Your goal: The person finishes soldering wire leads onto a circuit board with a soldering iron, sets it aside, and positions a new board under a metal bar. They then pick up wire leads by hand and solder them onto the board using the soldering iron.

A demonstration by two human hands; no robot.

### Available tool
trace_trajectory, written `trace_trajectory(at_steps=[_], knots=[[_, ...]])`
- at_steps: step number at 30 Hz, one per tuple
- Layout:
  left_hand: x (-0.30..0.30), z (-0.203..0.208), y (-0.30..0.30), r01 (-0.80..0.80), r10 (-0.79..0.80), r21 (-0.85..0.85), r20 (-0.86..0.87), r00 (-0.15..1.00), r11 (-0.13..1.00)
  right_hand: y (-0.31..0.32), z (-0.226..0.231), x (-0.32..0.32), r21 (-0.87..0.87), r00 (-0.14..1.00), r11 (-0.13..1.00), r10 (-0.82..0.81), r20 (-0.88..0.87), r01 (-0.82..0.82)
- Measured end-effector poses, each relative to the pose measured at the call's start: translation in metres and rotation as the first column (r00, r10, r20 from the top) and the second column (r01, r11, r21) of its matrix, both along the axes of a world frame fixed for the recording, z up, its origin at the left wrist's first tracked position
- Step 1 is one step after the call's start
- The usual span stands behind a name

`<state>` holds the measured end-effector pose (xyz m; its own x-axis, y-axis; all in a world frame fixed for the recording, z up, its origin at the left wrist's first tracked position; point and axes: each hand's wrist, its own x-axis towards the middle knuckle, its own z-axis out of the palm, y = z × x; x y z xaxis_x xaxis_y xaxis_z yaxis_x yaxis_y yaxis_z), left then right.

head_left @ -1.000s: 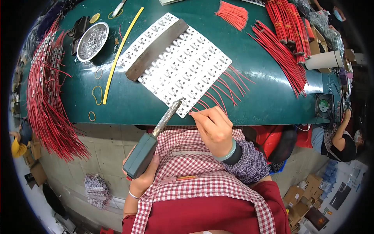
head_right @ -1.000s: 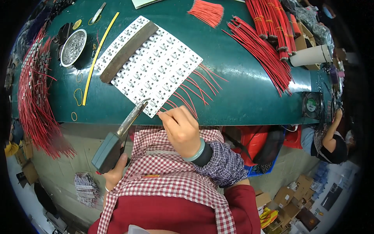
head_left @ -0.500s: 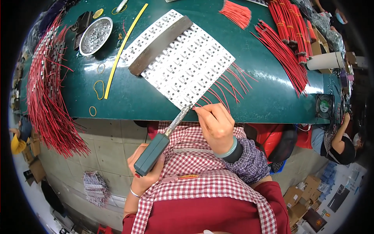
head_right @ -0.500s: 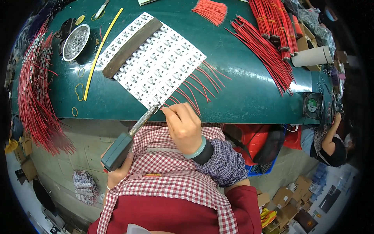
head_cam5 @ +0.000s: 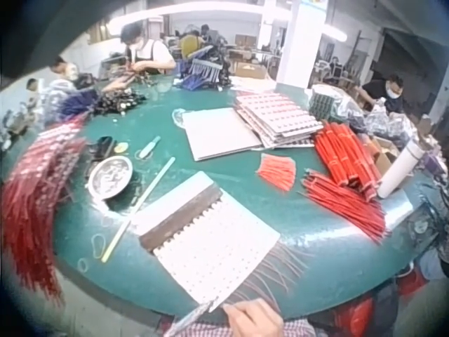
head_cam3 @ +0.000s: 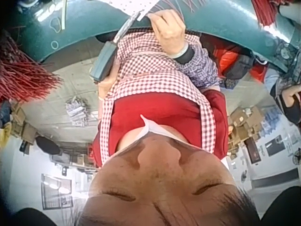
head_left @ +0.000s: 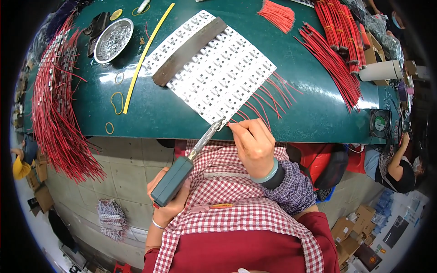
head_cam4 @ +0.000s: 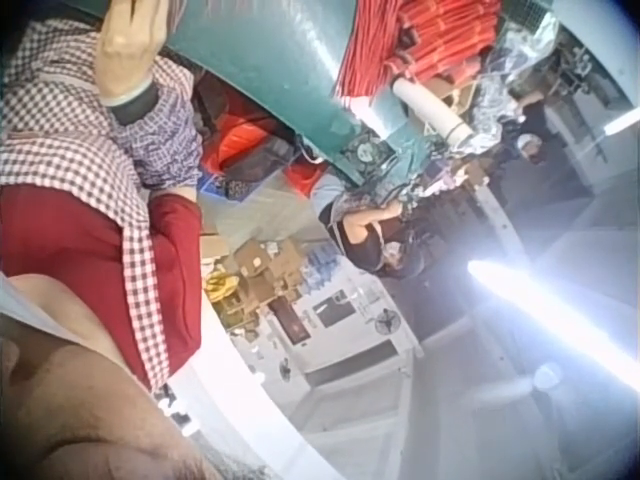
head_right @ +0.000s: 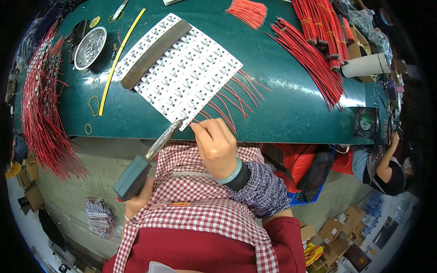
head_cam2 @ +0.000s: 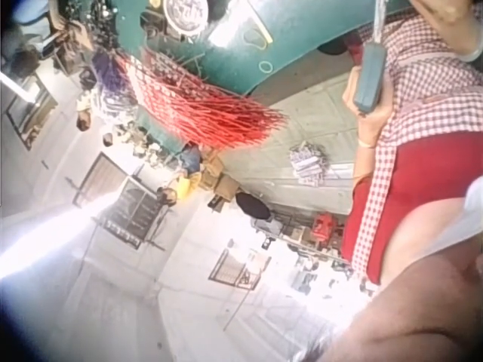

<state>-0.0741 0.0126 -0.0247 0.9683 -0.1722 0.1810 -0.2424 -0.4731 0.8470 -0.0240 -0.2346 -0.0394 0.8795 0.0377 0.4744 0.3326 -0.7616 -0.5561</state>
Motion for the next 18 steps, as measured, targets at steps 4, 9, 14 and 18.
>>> trace_trajectory(at_steps=[4,9,14,18], knots=[[-0.006,-0.004,0.004,-0.012,0.012,0.002,-0.013,1.0,1.0,-0.001,-0.001,0.0,-0.016,0.999,1.0,0.022,0.024,-0.022],[-0.009,-0.002,0.002,-0.079,0.07,-0.076,-0.107,0.992,0.994,0.002,-0.001,-0.001,0.021,1.0,1.0,-0.003,0.02,0.002],[-0.013,-0.002,0.004,-0.098,0.089,-0.073,-0.113,0.99,0.992,0.004,0.008,-0.002,0.037,0.996,0.999,0.029,0.081,-0.032],[-0.014,-0.002,0.005,-0.095,0.082,-0.091,-0.14,0.987,0.991,0.007,0.003,-0.001,0.044,0.997,0.998,0.051,0.056,-0.054]])
